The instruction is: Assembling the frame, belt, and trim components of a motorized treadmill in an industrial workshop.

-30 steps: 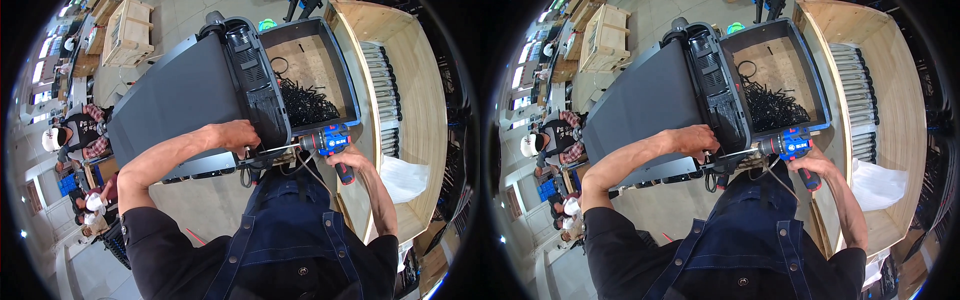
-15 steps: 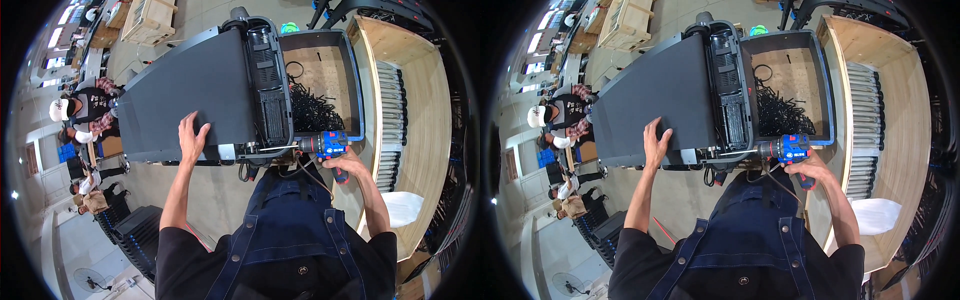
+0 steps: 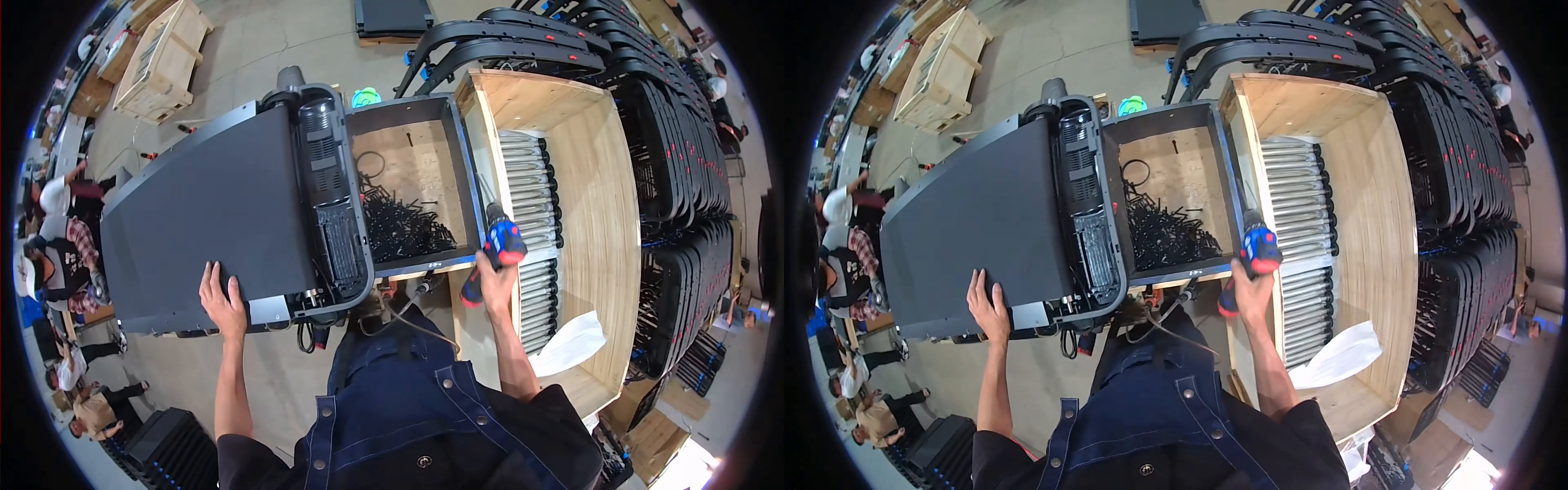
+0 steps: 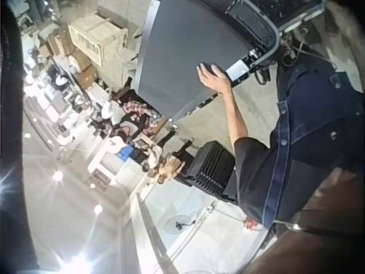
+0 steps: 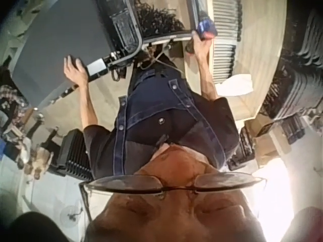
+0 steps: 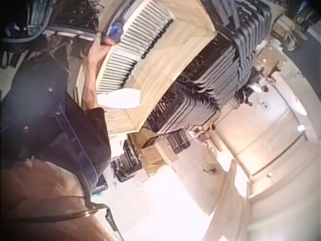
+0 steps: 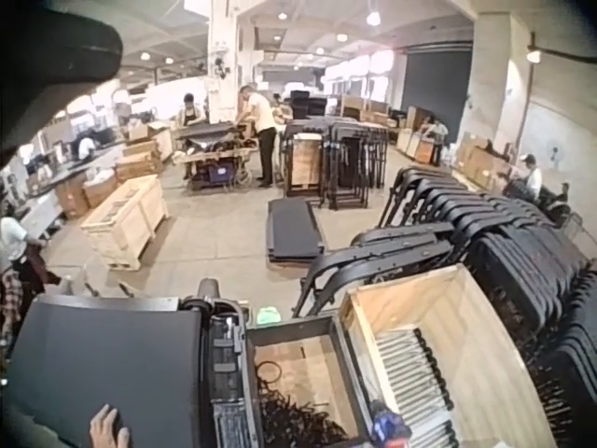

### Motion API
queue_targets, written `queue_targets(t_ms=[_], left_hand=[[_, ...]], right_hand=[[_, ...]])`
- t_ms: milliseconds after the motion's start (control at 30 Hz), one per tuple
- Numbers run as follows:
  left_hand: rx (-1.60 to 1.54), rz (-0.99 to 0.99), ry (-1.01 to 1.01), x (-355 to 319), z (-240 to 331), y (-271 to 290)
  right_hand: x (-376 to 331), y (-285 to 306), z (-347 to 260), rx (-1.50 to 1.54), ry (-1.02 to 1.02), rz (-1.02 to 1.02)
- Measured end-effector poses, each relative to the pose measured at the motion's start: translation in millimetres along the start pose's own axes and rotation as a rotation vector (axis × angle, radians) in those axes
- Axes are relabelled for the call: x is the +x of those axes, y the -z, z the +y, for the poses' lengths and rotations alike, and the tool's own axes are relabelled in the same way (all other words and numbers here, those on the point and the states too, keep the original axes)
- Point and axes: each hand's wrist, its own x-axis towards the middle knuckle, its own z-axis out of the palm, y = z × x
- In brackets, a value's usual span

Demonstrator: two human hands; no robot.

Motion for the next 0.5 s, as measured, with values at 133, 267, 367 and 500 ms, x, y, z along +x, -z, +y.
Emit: queue_targets(t_ms=[133, 267, 367, 500], left_hand=[[-0.051, -0.009, -0.030, 8.8, 12.3, -0.9], [-0.072, 0.026, -0.032, 8.1, 2.8, -1.3], [-0.123, 0.041, -0.062, 6.2, -19.4, 1.9], [-0.244, -0.074, -0.244, 8.3, -65.1, 26.8]], right_hand=[[52.3, -10.3, 79.7, -0.045, 0.092, 0.140], [62.9, -29.8, 76.2, -0.130, 0.329, 0.059], [65.8, -30.1, 93.0, -0.158, 0.318, 0.021], [25.1, -19.6, 101.8, -0.343, 0.106, -0.115]])
